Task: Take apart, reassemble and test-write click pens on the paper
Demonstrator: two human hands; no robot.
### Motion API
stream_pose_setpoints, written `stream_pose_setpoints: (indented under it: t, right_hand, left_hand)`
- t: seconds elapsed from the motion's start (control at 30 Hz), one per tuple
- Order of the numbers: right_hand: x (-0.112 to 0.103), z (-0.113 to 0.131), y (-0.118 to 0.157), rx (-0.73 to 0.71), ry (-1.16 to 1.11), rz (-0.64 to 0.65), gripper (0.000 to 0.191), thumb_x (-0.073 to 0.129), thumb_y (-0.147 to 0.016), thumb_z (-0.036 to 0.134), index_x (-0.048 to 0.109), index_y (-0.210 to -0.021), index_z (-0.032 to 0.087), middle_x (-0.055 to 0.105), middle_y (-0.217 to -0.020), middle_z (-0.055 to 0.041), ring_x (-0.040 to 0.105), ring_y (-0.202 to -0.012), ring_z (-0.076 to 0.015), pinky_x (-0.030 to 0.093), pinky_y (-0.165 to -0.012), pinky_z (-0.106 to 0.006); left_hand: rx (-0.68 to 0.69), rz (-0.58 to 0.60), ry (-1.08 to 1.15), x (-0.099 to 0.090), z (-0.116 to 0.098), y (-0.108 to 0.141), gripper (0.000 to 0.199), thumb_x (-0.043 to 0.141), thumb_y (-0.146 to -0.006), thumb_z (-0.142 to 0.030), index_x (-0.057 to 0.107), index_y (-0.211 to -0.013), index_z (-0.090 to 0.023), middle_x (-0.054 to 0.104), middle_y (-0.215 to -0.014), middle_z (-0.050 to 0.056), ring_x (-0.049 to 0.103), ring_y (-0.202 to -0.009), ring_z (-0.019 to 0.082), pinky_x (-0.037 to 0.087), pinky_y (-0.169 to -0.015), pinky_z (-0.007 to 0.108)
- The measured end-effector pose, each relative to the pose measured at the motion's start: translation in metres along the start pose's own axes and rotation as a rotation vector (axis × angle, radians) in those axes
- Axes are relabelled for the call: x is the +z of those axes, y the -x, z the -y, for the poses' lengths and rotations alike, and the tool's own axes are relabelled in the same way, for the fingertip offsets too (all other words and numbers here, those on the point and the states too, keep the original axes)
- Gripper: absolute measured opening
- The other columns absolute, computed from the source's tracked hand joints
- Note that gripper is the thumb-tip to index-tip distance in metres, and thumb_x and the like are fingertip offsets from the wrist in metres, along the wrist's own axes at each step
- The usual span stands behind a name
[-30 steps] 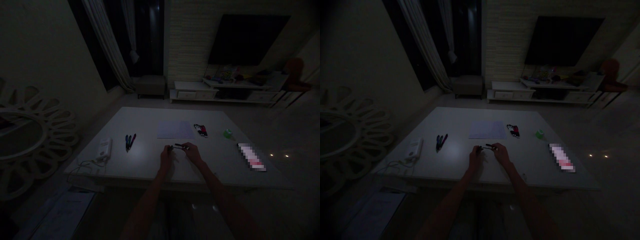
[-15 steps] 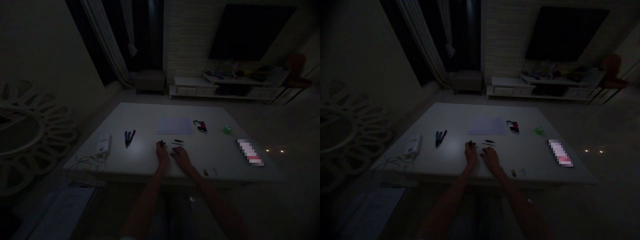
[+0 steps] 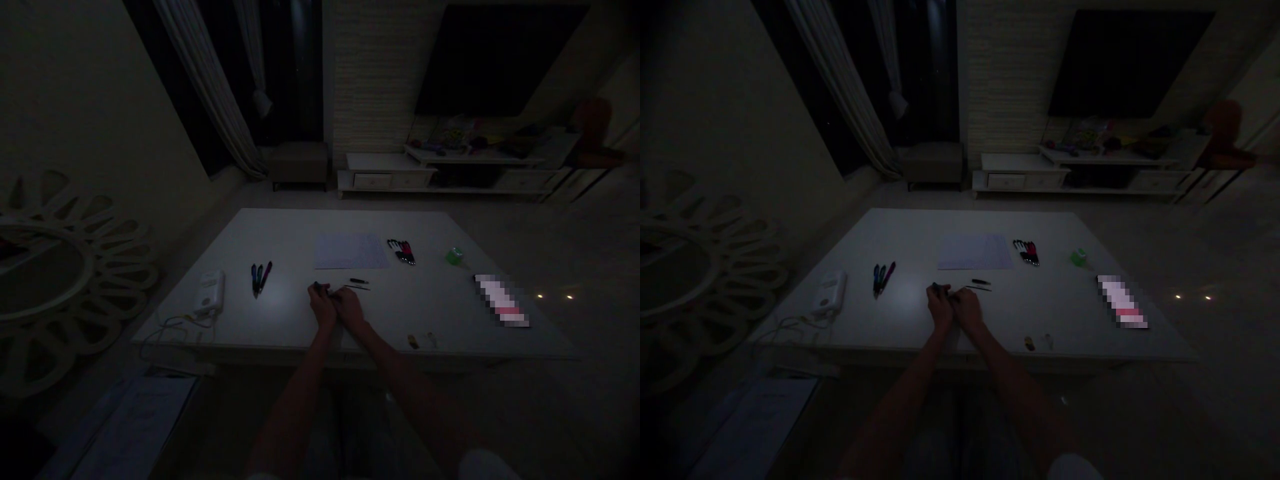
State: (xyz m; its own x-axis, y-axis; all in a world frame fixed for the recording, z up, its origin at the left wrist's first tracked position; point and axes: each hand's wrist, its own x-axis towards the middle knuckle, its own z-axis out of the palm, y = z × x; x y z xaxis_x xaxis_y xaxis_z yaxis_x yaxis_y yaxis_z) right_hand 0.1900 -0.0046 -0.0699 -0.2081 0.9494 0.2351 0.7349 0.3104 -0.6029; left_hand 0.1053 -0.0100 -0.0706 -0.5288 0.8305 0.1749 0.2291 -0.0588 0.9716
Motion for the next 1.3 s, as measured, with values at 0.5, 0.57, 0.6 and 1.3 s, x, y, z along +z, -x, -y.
stream_pose_setpoints:
  t: [0.5,0.57,0.6,1.3]
  right_hand:
    - [-0.006,-0.027,0.016,0.058,-0.066,-0.241,0.011,0.061,-0.078,0.025,0.069,-0.078,0.018,0.063,-0.086,-0.0084,0.056,-0.089,-0.0211,0.043,-0.083,-0.032]
    - [-0.009,-0.027,0.017,0.054,-0.069,-0.228,0.012,0.059,-0.078,0.024,0.069,-0.075,0.018,0.064,-0.083,-0.0084,0.057,-0.087,-0.021,0.043,-0.082,-0.032]
    - [-0.01,-0.027,0.016,0.051,-0.071,-0.223,0.012,0.059,-0.078,0.023,0.068,-0.075,0.017,0.064,-0.083,-0.0086,0.057,-0.086,-0.0211,0.043,-0.081,-0.032]
    - [-0.042,-0.038,0.007,0.403,-1.184,-0.306,0.031,0.07,-0.063,0.038,0.067,-0.086,0.018,0.069,-0.074,-0.0034,0.06,-0.062,-0.0136,0.043,-0.055,-0.023]
  left_hand:
    - [0.029,0.004,0.062,0.002,0.008,-0.002,0.008,0.041,-0.088,-0.024,0.045,-0.094,-0.021,0.064,-0.087,0.003,0.059,-0.077,0.013,0.043,-0.07,0.025]
    - [0.034,0.025,0.068,0.003,0.007,-0.001,0.008,0.04,-0.088,-0.023,0.045,-0.094,-0.021,0.064,-0.087,0.003,0.059,-0.076,0.013,0.043,-0.07,0.025]
    - [0.033,0.035,0.07,0.002,0.006,-0.001,0.008,0.04,-0.088,-0.023,0.045,-0.094,-0.021,0.064,-0.088,0.003,0.059,-0.076,0.013,0.043,-0.07,0.025]
    - [0.156,0.384,-0.1,0.006,-0.001,0.009,0.019,0.04,-0.088,-0.025,0.05,-0.104,-0.02,0.065,-0.091,0.006,0.061,-0.081,0.017,0.046,-0.07,0.029]
